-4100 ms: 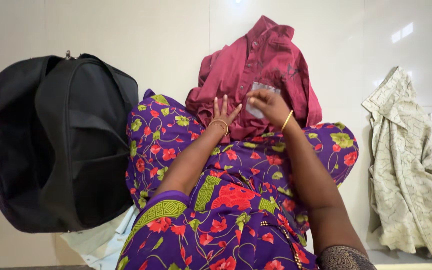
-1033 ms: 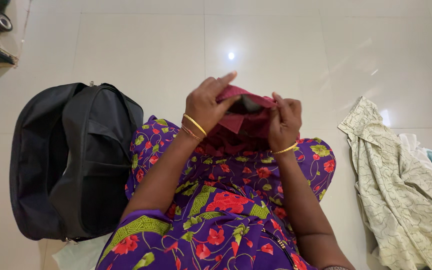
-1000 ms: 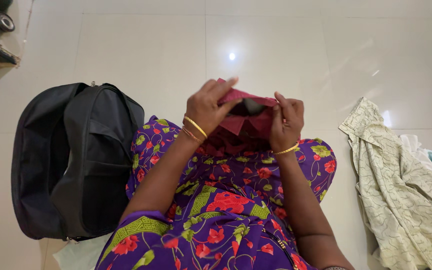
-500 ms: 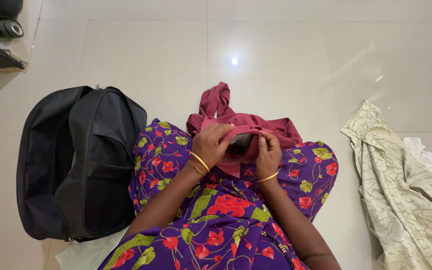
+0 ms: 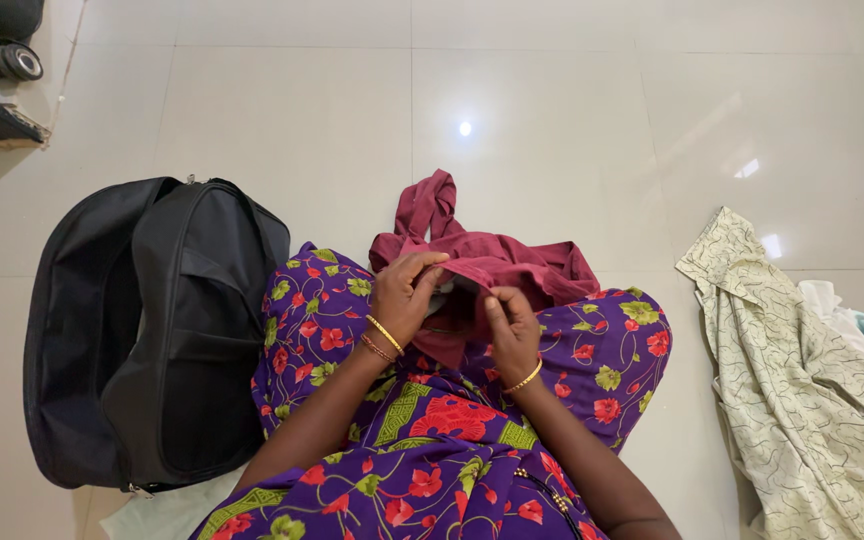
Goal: The person sits on the floor and folds a white striped shirt, then places it into a black travel bag. They then pick up a maroon shirt, button it up, and begin folding it.
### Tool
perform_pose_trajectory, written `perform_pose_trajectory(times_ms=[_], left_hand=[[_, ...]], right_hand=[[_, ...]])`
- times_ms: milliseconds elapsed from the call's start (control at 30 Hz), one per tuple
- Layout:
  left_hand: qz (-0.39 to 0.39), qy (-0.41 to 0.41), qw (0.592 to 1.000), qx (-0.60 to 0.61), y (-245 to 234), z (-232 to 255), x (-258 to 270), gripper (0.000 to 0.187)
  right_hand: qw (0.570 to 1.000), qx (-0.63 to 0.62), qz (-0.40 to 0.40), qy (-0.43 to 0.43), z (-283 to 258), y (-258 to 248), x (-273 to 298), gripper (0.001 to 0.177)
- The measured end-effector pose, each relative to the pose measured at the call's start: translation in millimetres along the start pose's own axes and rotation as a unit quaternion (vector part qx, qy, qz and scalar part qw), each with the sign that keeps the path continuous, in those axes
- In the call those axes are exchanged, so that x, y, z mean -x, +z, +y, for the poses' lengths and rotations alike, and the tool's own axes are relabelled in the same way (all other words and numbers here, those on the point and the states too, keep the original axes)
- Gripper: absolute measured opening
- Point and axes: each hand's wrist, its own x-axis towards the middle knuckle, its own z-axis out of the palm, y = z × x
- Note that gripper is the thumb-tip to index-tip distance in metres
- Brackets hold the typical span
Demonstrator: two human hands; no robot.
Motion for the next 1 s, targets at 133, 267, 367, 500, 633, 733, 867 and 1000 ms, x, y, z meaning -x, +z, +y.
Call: perform_pose_trajectory(times_ms=[133,267,367,500,633,733,867,1000], left_hand=[[-0.07,-0.141,0.987,0.038,2,-6,1,0.017],[-0.149,-0.203,0.96,0.121,-7,-18,0,0.02],[-0.233,-0.323,0.892,0.216,-14,-33,0,0.02],[-0.309,-0.307,0.816,0.38,-16,-58,0,0.021],[-0.349,-0.334,0.729,0.485,-9,-61,5,0.022],[-0.325,-0.313,0.719,0.528,0,-54,3,0.018],[-0.328,-0.318,0.753,0.473,-5,-38,-4,0.02],[-0.29,-0.152,0.94,0.096,-7,-31,-6,0.019]], right_hand=[[0.97,-0.132,-0.046,0.198,-2,-4,5,0.014],[0.924,-0.248,-0.108,0.269,2,-18,2,0.016],[0.904,-0.257,-0.178,0.29,9,-32,0,0.016],[0.868,-0.295,-0.242,0.317,13,-51,-13,0.015],[0.846,-0.353,-0.249,0.313,9,-65,-24,0.014],[0.853,-0.36,-0.242,0.29,3,-69,-31,0.015],[0.898,-0.285,-0.211,0.261,-17,-69,-33,0.016],[0.955,-0.121,-0.175,0.208,-24,-73,-26,0.015]])
